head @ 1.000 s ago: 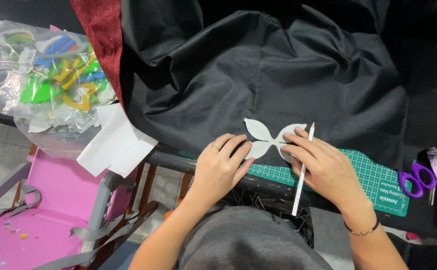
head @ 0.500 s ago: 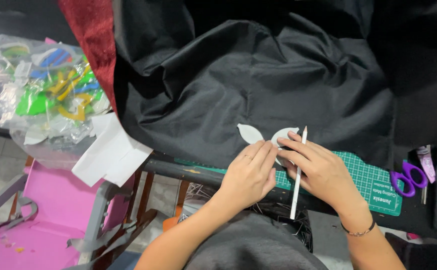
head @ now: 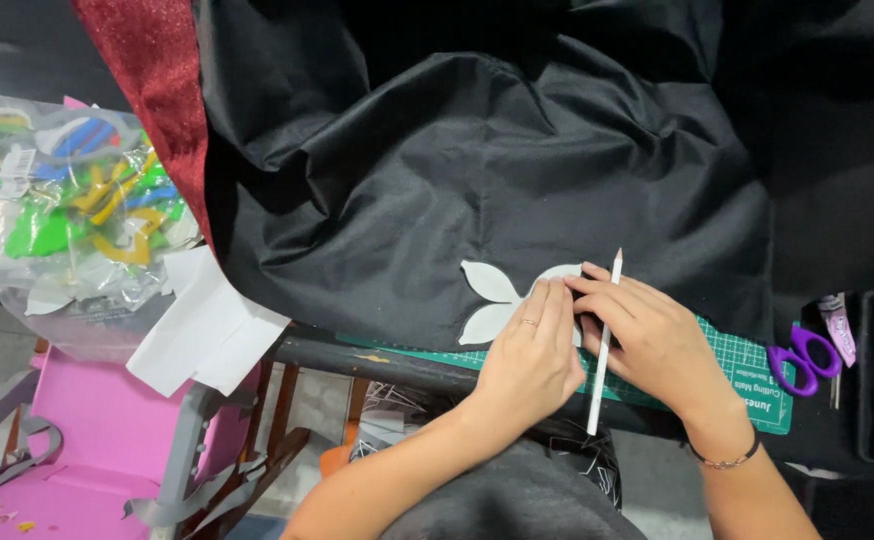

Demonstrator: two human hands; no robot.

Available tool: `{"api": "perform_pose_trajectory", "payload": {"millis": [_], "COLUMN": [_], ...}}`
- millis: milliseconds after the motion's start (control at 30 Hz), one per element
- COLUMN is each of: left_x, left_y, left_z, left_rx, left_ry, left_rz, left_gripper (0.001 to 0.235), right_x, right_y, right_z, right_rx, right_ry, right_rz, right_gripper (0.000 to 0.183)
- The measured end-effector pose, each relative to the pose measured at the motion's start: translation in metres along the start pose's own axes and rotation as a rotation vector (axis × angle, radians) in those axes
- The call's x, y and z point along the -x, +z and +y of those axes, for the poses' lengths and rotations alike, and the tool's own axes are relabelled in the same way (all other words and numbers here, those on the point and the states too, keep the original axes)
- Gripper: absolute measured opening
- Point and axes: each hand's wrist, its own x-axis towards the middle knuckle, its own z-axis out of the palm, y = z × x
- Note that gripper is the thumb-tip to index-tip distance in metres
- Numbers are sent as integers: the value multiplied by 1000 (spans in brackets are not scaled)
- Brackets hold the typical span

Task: Tracing a leaf-shaped template onto black fabric using a white marking pen

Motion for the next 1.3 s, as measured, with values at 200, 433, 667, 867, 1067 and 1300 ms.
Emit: {"api": "perform_pose_trajectory", "payload": {"millis": [200,433,667,867,1067,1300], "left_x": [-4,-6,-5,-5,-4,-7], "left_y": [-4,-12,-15,-17,-14,-20], "left_z": [10,19,18,17,16,15], "left_rx": [-50,-36,45,4,12,-5], "left_ry": [-59,-142,-167,-154,-141,-143], "left_rz": [16,-170,-149,-147,-168,-155], "left_gripper": [64,76,78,75,77,81], "right_x": [7,-33,-41,-42,-38,-40], "right_y": [-7,6,35,31,33,36], "right_z": [34,12,16,14,16,20], "right_rx": [-337,-940,-987,-944,-783,-846], "right_ry": [187,635,600,563,517,512], "right_rz": [74,122,-38,-39,-9,37], "right_gripper": [30,12,27,25,26,26]}}
